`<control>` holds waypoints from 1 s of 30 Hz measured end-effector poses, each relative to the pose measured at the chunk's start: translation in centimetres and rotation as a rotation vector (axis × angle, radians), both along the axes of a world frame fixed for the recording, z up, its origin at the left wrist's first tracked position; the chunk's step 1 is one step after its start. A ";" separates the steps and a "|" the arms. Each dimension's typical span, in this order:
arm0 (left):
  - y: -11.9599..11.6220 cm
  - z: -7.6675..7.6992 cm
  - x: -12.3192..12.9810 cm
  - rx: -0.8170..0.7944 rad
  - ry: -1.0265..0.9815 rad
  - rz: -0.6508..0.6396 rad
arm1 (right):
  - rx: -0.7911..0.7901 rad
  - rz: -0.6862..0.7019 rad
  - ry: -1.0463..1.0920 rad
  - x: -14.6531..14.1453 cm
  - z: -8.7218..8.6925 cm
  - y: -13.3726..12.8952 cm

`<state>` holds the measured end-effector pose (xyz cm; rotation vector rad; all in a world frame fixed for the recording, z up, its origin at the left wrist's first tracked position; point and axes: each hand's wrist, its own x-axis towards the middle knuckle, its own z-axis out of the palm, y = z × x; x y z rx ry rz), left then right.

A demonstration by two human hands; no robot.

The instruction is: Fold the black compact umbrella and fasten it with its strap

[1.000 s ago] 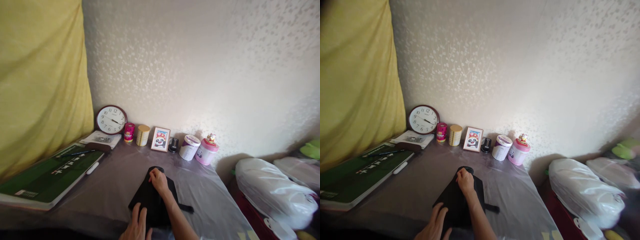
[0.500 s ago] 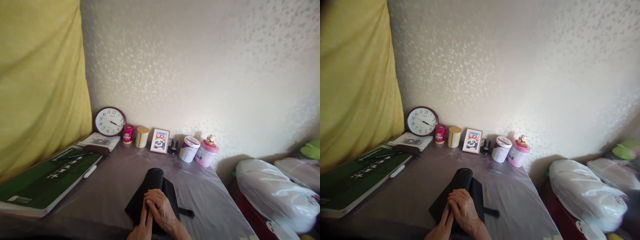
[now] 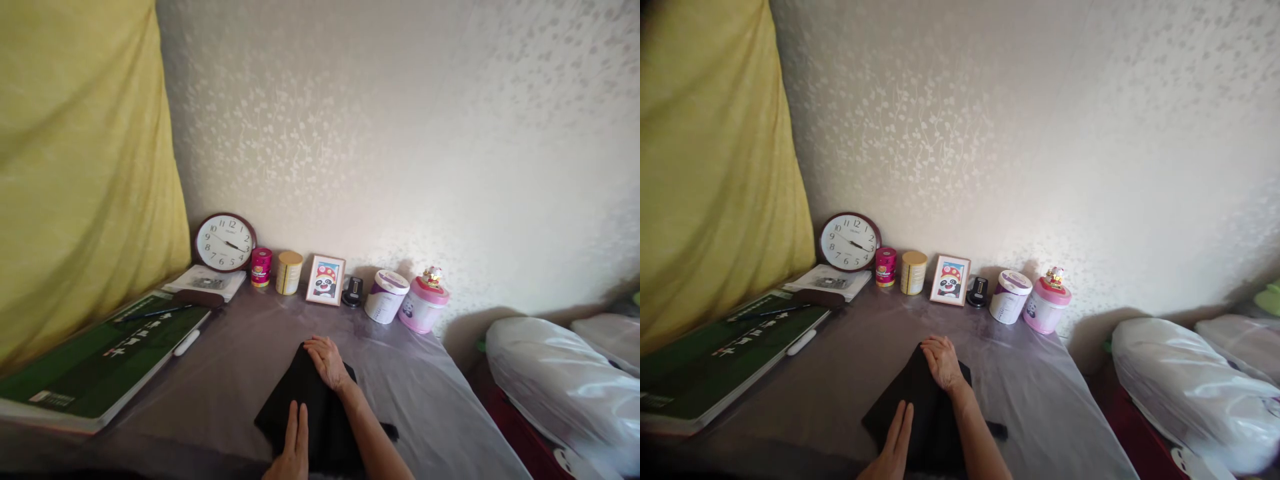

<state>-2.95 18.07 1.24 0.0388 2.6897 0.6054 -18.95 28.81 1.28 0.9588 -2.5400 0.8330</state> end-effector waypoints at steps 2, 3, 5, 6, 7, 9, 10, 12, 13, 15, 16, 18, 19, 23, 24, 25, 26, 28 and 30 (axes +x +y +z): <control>-0.1 0.2 0.1 0.022 0.003 -0.003 | -0.014 -0.022 0.007 -1.1 0.0 0.1; -0.1 0.3 0.1 0.035 0.008 -0.003 | -0.015 -0.056 0.013 -1.5 0.1 0.1; -0.2 0.4 0.2 0.056 0.008 0.005 | -0.019 -0.158 0.034 -1.7 0.7 0.4; -0.3 0.3 0.2 0.066 0.005 0.012 | -0.026 -0.211 0.048 -1.4 1.1 0.6; -0.4 0.3 0.2 0.077 -0.001 0.020 | -0.036 -0.252 0.066 -0.8 1.5 0.8; -0.6 0.0 0.1 0.110 -0.006 0.033 | -0.073 -0.282 0.096 1.3 2.0 1.1; -0.7 -0.1 0.1 0.131 -0.001 0.041 | -0.088 -0.277 0.106 2.5 2.1 1.2; -0.9 -0.3 0.0 0.170 0.022 0.059 | -0.143 -0.197 0.113 5.0 1.8 1.3; -0.9 -0.4 0.0 0.181 0.033 0.064 | -0.139 -0.153 0.107 6.0 1.5 1.2; -0.9 -0.4 0.0 0.183 0.041 0.057 | -0.089 -0.077 0.107 7.0 0.7 1.0; -0.9 -0.3 0.1 0.177 0.041 0.049 | -0.074 -0.088 0.108 7.0 0.3 0.9; -0.9 -0.1 0.1 0.167 0.035 0.038 | -0.088 -0.195 0.103 6.3 -0.4 0.9; -0.9 -0.1 0.2 0.166 0.032 0.040 | -0.117 -0.270 0.091 5.7 -0.7 1.0; -2.0 0.1 0.0 0.188 0.069 0.037 | -0.278 -0.428 -0.026 4.2 -1.4 3.1; -2.4 0.2 0.0 0.204 0.100 0.025 | -0.328 -0.446 -0.069 4.1 -1.5 3.9; -2.9 0.4 0.0 0.230 0.140 0.011 | -0.385 -0.465 -0.122 4.2 -1.6 4.9; -3.4 0.6 0.1 0.275 0.190 0.001 | -0.445 -0.488 -0.182 4.3 -1.7 6.0; -4.4 1.6 0.5 0.412 0.293 0.004 | -0.566 -0.533 -0.300 4.6 -1.7 8.0; -5.2 3.3 1.4 0.586 0.309 0.072 | -0.704 -0.550 -0.419 4.8 -1.5 9.6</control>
